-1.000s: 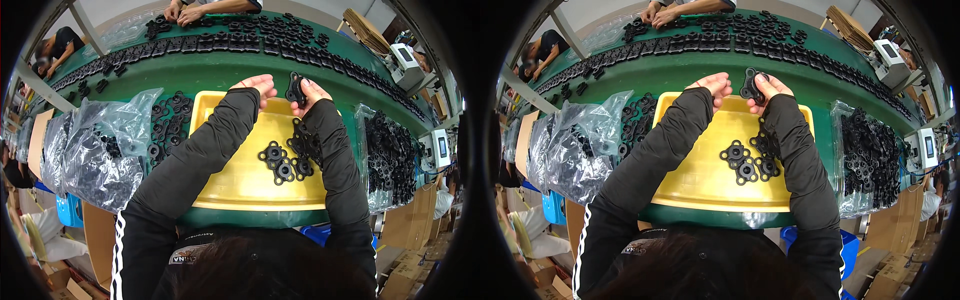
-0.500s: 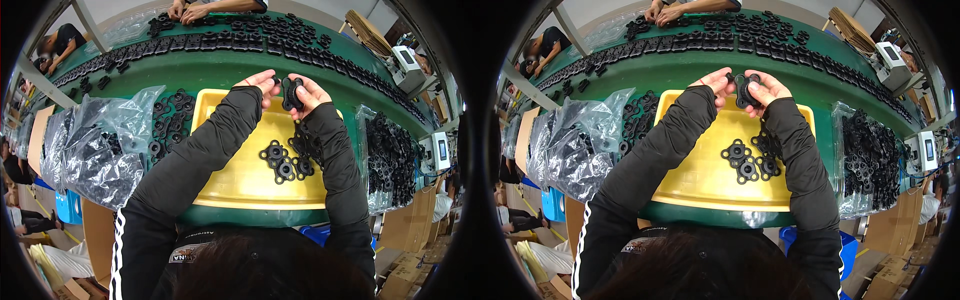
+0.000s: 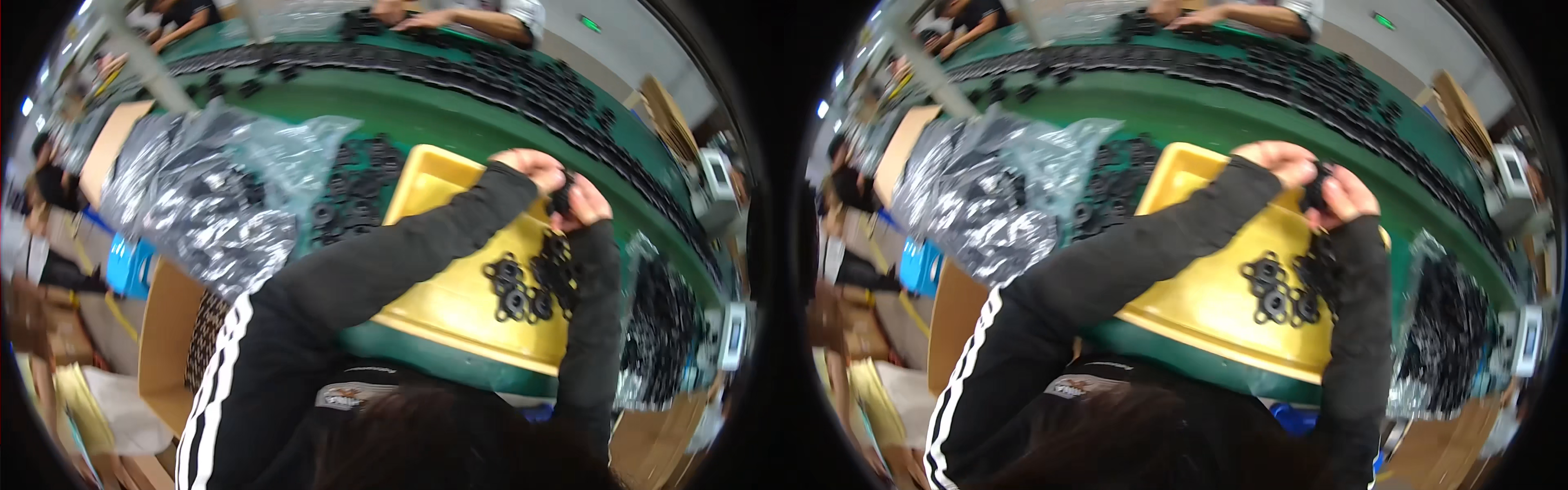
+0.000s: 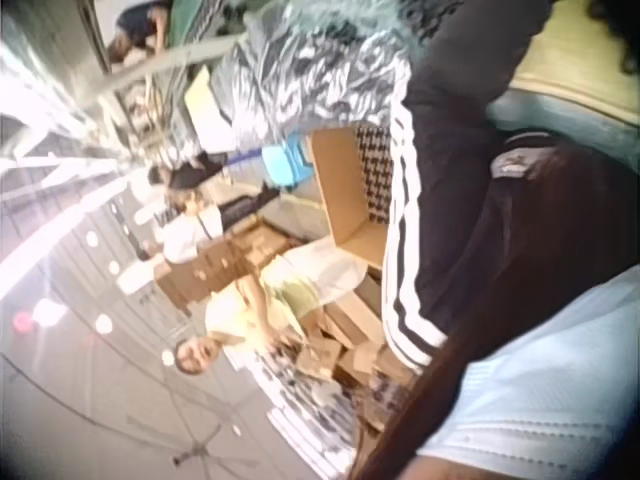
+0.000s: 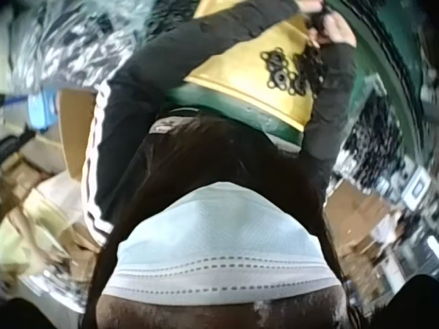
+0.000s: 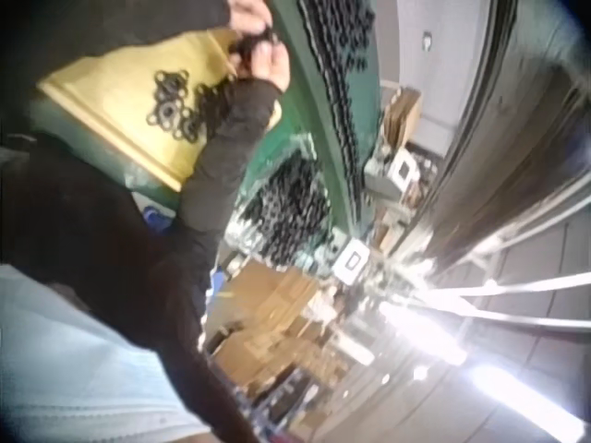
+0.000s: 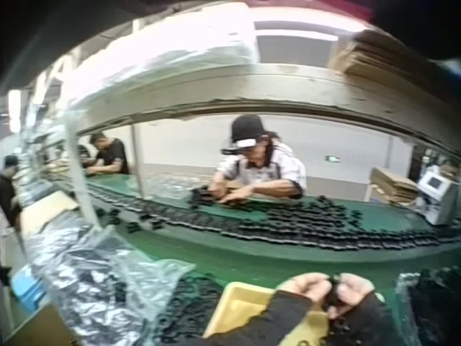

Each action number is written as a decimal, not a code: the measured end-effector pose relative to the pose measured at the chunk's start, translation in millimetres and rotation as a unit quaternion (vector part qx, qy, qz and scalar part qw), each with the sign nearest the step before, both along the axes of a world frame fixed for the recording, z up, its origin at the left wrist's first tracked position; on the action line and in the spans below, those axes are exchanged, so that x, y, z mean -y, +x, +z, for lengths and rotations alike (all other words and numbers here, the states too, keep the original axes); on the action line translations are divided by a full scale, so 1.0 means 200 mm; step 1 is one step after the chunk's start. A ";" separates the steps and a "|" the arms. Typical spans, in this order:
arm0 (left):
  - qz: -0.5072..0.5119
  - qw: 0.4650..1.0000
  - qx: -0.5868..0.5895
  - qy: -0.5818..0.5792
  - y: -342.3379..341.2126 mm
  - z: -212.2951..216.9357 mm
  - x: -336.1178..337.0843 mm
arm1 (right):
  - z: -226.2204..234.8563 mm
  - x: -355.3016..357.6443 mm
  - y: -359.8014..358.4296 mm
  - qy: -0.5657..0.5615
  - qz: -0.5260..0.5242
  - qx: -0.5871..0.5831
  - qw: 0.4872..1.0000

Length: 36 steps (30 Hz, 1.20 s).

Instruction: The person assembles plastic parts by picking components from plastic bags and a tray, and pressing small round pieces into plastic brackets by hand.

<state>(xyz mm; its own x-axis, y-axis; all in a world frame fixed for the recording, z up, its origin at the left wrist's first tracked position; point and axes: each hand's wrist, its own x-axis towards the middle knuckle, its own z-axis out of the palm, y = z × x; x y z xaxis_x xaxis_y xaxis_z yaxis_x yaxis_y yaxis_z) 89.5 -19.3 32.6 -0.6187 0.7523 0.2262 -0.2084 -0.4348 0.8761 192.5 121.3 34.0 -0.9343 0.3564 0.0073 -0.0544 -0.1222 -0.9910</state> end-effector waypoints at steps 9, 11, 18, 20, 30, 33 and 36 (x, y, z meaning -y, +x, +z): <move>0.048 0.998 0.032 -0.007 -0.02 -0.06 -0.06 | -0.02 0.03 0.01 0.035 -0.049 -0.028 0.998; 0.059 0.997 0.035 -0.022 -0.01 -0.05 -0.05 | -0.01 0.03 0.01 0.048 -0.055 -0.024 0.997; 0.026 0.996 0.045 -0.070 -0.01 -0.05 -0.06 | -0.01 0.01 0.00 0.083 -0.116 -0.004 0.990; -0.011 0.992 0.119 -0.050 -0.03 -0.09 -0.09 | -0.02 0.00 0.00 0.073 -0.140 0.004 0.987; -0.082 0.965 0.245 -0.047 -0.09 -0.08 -0.10 | -0.03 -0.07 0.02 -0.081 -0.155 -0.013 0.984; -0.088 0.966 0.241 -0.020 -0.09 -0.09 -0.10 | -0.02 -0.05 0.01 -0.085 -0.155 -0.029 0.984; -0.094 0.967 0.237 0.006 -0.08 -0.10 -0.10 | -0.01 -0.03 0.01 -0.090 -0.156 -0.046 0.983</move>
<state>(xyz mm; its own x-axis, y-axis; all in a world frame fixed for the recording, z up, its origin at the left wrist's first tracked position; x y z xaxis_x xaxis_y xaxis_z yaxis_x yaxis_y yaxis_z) 72.8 0.2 13.4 -0.5069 0.8611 -0.0398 -0.6613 -0.3588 0.6587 194.0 128.2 31.1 -0.7774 0.6290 -0.0022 -0.2055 -0.2573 -0.9442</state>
